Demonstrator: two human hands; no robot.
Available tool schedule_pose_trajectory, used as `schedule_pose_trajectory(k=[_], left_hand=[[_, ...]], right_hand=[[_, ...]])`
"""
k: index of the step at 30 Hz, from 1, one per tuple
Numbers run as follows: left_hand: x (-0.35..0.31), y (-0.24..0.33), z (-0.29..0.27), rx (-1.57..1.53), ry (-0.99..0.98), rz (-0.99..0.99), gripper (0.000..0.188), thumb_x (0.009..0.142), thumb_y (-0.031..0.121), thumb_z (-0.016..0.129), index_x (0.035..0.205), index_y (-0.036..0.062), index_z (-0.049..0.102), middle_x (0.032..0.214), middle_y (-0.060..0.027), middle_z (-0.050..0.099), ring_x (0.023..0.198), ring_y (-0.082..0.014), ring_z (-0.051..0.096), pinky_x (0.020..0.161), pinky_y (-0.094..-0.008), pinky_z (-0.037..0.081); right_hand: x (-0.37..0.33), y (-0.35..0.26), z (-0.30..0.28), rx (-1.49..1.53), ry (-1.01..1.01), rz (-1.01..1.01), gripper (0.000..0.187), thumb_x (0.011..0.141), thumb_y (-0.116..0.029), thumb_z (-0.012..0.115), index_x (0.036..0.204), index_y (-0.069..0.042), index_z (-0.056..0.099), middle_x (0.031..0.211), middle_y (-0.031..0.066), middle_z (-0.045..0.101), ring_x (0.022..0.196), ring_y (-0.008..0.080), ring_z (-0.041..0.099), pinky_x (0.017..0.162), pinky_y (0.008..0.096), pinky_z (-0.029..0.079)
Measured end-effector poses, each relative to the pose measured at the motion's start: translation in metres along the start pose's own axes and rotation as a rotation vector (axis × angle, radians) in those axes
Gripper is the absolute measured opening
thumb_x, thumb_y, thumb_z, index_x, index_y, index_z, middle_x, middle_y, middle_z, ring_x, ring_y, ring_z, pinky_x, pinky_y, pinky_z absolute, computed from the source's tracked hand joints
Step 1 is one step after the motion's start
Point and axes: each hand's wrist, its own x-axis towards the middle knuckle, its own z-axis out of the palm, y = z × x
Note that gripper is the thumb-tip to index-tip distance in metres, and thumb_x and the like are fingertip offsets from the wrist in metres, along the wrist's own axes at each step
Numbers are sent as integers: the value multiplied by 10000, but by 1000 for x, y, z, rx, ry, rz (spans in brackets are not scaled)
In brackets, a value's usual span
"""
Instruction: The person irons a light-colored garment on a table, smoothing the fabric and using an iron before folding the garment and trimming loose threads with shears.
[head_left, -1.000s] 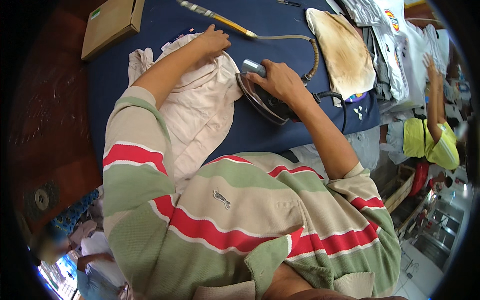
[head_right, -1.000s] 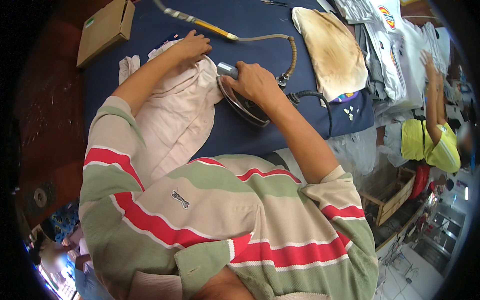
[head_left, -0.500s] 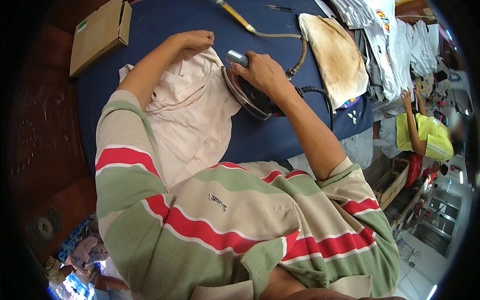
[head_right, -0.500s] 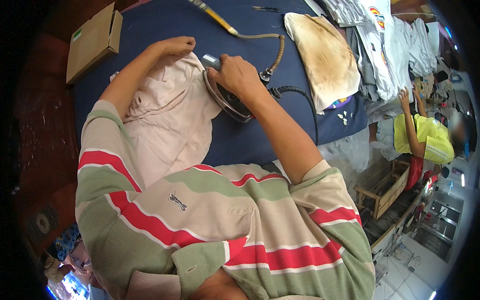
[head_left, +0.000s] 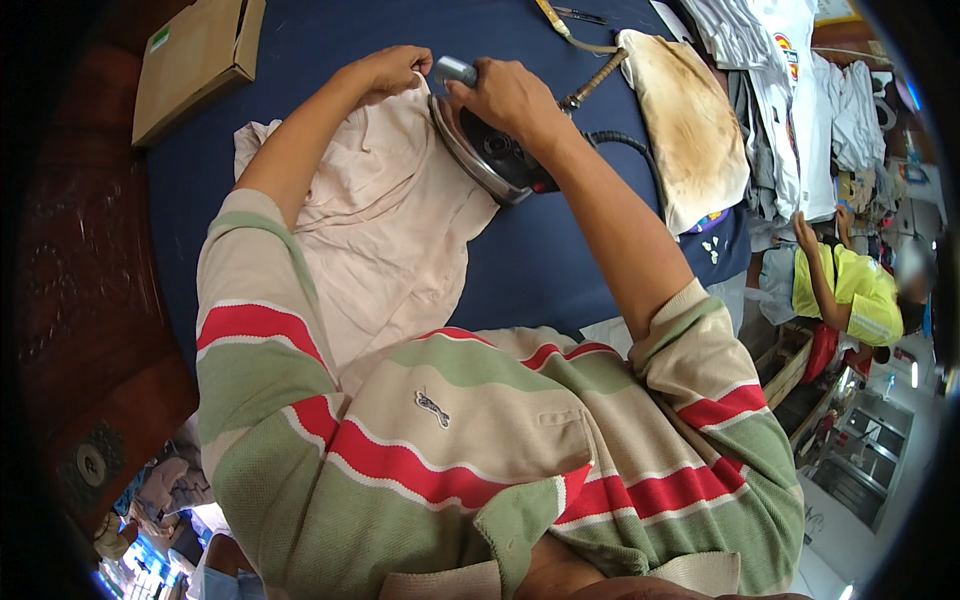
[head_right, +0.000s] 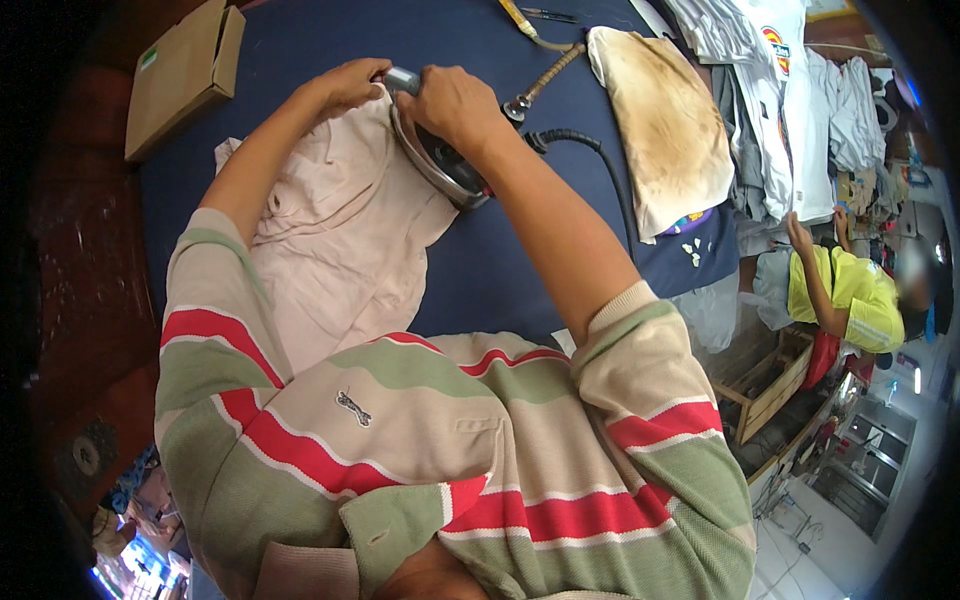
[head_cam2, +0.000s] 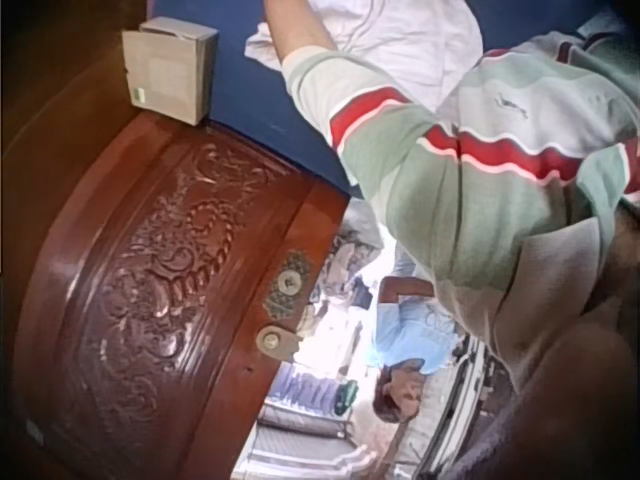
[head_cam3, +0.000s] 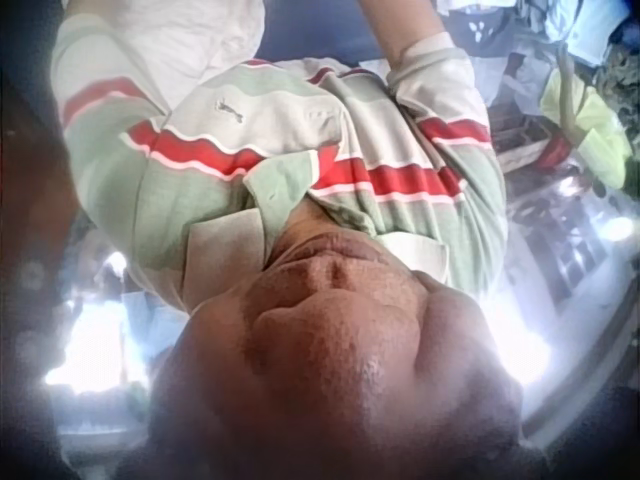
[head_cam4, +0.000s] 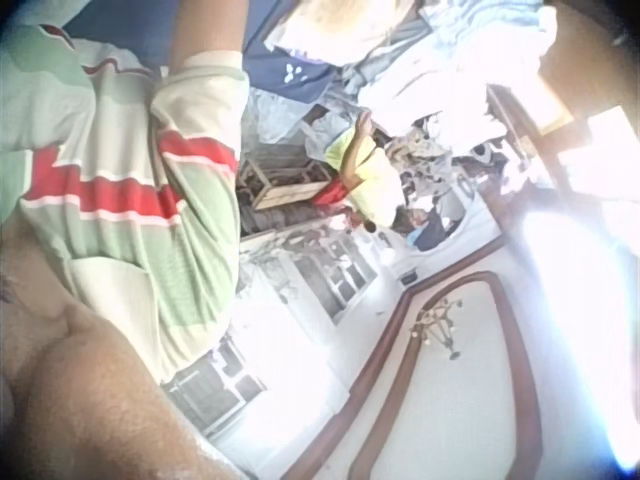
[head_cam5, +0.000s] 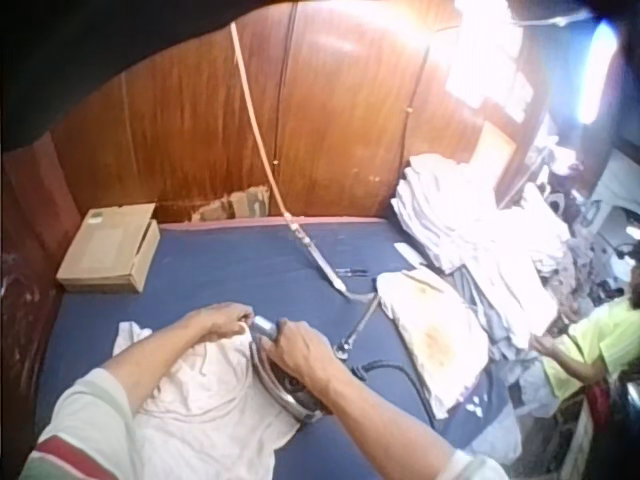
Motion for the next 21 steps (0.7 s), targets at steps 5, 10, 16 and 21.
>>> schedule_pose_trajectory(k=[5,10,16,21], left_hand=[[1,7,-12,-87,-56,-86,172,738,43,539,904,56,497,648,19,433,535,-67,415,442,-239,337],[-3,14,-11,-40,-52,-64,156,723,44,543,869,52,490,641,21,466,506,-74,413,438,-247,339],[-3,14,-9,-39,-47,-85,173,723,47,527,895,30,522,674,10,498,527,-73,419,459,-242,341],[-36,44,-9,-141,-56,54,210,724,65,484,918,16,546,687,13,491,587,-72,422,499,-232,341]], right_hand=[[20,1,2,-1,-22,-5,453,790,-420,564,967,-11,644,817,214,648,793,373,631,729,419,500],[-24,8,-5,2,-119,-80,492,801,-431,565,965,30,624,793,240,634,781,393,620,706,424,495],[-108,16,-27,-32,-248,3,516,806,-419,589,1028,46,587,787,260,624,741,395,619,688,424,489],[-116,93,-74,86,-135,272,516,813,-386,624,1118,24,553,785,169,637,659,225,625,617,343,491]])
